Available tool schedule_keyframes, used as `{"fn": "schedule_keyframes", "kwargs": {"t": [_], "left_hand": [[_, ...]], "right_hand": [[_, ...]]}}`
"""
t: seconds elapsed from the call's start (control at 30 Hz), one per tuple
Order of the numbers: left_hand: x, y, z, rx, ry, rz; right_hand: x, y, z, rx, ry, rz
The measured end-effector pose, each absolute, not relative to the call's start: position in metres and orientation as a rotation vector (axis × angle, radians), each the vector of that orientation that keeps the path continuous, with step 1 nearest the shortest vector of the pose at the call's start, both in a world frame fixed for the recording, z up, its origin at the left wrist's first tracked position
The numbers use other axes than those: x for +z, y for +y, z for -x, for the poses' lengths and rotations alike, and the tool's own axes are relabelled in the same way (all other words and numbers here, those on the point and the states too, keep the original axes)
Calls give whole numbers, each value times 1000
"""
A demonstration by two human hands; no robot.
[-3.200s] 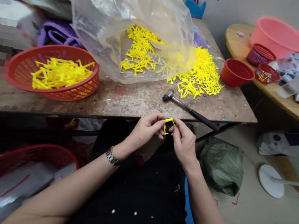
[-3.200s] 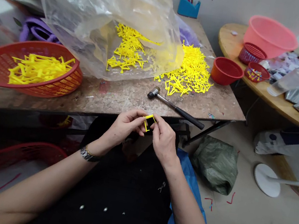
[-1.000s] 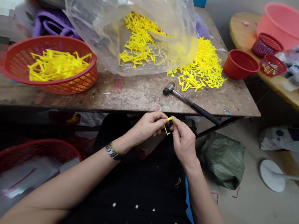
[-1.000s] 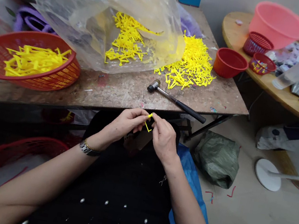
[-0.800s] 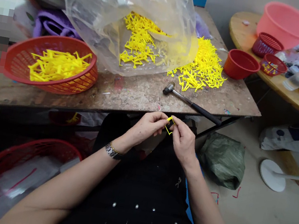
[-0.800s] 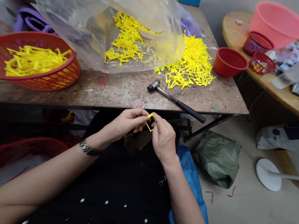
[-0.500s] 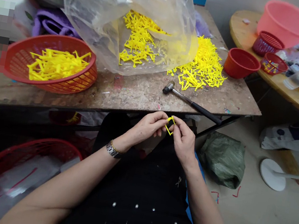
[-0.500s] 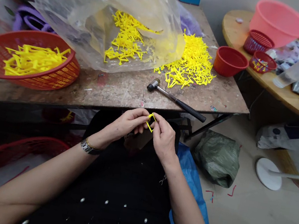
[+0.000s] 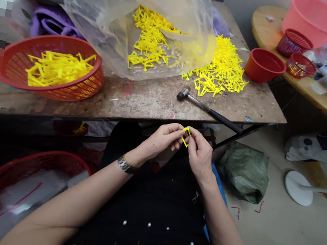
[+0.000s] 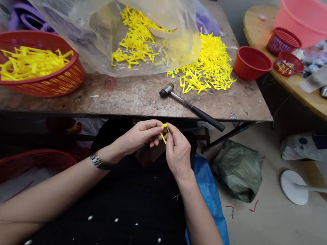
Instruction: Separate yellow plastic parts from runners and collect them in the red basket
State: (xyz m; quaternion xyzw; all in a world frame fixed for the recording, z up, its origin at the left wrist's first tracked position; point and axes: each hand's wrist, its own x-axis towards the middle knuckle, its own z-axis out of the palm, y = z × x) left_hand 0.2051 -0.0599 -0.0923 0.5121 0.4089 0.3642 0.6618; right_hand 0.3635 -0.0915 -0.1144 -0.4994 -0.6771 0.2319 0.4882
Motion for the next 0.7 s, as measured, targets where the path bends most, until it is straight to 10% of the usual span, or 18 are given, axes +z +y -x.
{"fn": "schedule_keyframes", "kwargs": {"t": [0.7], "left_hand": [[-87, -59, -197, 802, 1018, -1483]], "right_hand": [[-110, -95, -370, 445, -1754, 1216]]}}
